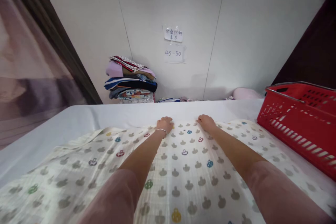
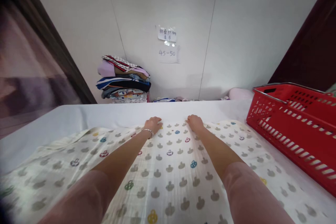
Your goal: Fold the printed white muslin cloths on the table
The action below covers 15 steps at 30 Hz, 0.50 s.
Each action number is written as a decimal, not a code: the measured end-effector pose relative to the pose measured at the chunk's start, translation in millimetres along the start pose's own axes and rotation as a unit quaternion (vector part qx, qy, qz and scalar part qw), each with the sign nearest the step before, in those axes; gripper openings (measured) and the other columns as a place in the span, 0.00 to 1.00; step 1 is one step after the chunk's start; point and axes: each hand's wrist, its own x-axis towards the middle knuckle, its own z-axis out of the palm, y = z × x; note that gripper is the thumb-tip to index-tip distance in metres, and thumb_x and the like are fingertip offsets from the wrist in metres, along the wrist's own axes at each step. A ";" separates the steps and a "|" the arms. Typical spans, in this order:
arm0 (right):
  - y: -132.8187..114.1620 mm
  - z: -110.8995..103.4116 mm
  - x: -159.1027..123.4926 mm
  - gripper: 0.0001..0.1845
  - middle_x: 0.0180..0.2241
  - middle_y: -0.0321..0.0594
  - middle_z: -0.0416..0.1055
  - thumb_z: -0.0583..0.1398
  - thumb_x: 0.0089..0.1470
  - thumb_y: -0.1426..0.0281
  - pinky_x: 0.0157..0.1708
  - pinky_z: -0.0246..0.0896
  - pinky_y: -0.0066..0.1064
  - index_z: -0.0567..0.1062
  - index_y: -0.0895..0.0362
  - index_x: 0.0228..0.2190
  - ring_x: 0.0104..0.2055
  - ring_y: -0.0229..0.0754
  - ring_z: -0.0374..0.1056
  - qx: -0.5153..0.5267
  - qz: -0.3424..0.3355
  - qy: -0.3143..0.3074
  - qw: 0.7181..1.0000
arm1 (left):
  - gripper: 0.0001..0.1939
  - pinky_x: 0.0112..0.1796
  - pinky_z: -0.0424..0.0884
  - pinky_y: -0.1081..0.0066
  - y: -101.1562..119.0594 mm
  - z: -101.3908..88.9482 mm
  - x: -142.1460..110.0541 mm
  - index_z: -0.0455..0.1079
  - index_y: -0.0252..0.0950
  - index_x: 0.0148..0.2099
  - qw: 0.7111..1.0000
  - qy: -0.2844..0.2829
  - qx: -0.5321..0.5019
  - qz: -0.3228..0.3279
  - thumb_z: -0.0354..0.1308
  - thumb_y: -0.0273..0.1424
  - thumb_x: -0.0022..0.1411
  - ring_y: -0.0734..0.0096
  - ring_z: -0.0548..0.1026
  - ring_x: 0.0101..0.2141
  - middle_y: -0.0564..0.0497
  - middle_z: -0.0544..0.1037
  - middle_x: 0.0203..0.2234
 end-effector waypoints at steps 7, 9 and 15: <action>24.6 -15.7 -6.5 0.16 0.44 0.41 0.66 0.52 0.54 0.63 0.43 0.53 0.27 0.70 0.53 0.42 0.47 0.42 0.60 0.018 -0.035 -0.043 0.998 | 0.14 0.46 0.57 0.63 5.7 -3.7 7.4 0.68 0.38 0.42 0.999 -0.025 0.015 0.043 0.53 0.37 0.54 0.61 0.64 0.47 0.48 0.70 0.43; 35.7 -21.6 -8.7 0.21 0.46 0.42 0.65 0.54 0.51 0.58 0.44 0.54 0.29 0.69 0.53 0.44 0.48 0.44 0.59 0.012 -0.016 -0.056 0.998 | 0.12 0.43 0.60 0.66 6.5 -7.2 10.8 0.67 0.37 0.40 0.999 -0.028 0.011 0.045 0.54 0.34 0.52 0.62 0.65 0.46 0.47 0.70 0.43; 81.3 -37.7 -18.6 0.30 0.46 0.43 0.66 0.57 0.42 0.48 0.43 0.55 0.36 0.69 0.52 0.44 0.46 0.49 0.62 -0.014 0.062 -0.096 0.993 | 0.11 0.30 0.64 0.70 -3.8 -25.5 12.0 0.63 0.38 0.40 0.999 -0.049 0.006 0.011 0.50 0.30 0.52 0.64 0.72 0.33 0.48 0.73 0.32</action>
